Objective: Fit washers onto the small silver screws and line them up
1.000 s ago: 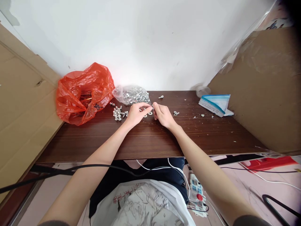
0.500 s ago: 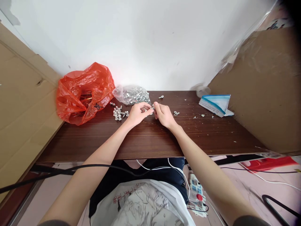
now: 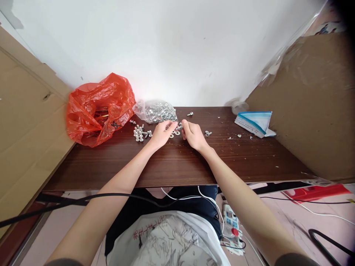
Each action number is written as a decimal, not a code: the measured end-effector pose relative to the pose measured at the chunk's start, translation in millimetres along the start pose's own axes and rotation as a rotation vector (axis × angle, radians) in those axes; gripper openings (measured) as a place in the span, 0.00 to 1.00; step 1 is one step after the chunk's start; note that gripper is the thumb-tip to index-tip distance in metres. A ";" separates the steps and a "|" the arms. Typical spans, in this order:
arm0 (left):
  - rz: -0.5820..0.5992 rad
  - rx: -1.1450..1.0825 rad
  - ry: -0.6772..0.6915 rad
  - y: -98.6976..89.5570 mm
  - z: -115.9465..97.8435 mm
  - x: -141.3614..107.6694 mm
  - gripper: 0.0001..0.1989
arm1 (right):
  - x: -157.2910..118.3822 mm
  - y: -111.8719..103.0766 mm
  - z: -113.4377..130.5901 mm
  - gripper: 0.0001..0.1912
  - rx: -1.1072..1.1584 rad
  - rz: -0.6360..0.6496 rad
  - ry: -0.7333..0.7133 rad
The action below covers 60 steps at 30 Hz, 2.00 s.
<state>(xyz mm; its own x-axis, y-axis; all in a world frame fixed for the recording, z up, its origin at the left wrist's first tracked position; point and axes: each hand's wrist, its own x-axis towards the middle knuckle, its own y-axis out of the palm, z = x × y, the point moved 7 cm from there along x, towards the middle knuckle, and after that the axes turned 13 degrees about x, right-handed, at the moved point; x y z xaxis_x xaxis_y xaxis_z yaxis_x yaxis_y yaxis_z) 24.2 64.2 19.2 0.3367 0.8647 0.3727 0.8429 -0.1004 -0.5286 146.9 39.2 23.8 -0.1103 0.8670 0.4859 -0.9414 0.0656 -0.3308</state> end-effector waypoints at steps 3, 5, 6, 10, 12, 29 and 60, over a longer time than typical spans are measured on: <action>0.017 0.013 0.039 1.2 -2.0 0.4 0.10 | 0.3 -0.4 -1.0 0.29 -0.003 -0.005 0.005; -0.014 -0.009 0.040 -1.0 -2.0 0.2 0.11 | 0.5 -0.2 -0.7 0.29 -0.008 -0.002 0.004; -0.007 -0.010 0.023 -0.4 -0.8 -0.1 0.12 | 0.6 0.0 -0.2 0.29 -0.010 0.002 0.001; 0.075 0.038 0.009 6.0 0.1 -1.6 0.14 | 0.5 0.7 2.2 0.29 -0.018 0.011 -0.008; 0.025 0.019 0.040 3.0 -2.0 -1.5 0.10 | 0.1 0.3 2.2 0.28 -0.020 0.003 -0.003; 0.111 0.058 -0.023 8.6 -0.1 -3.6 0.17 | -0.6 3.0 4.7 0.29 -0.025 0.039 -0.011; -0.166 0.528 0.287 -1.2 -38.0 -21.0 0.05 | -7.7 9.4 1.8 0.28 -0.080 -0.026 -0.068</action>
<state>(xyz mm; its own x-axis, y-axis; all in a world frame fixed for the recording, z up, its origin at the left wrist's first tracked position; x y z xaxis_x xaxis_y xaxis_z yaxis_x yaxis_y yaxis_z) 32.0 27.5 41.0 0.3797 0.6740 0.6337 0.5975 0.3443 -0.7242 138.3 32.3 18.5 -0.1098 0.8289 0.5486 -0.9162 0.1296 -0.3792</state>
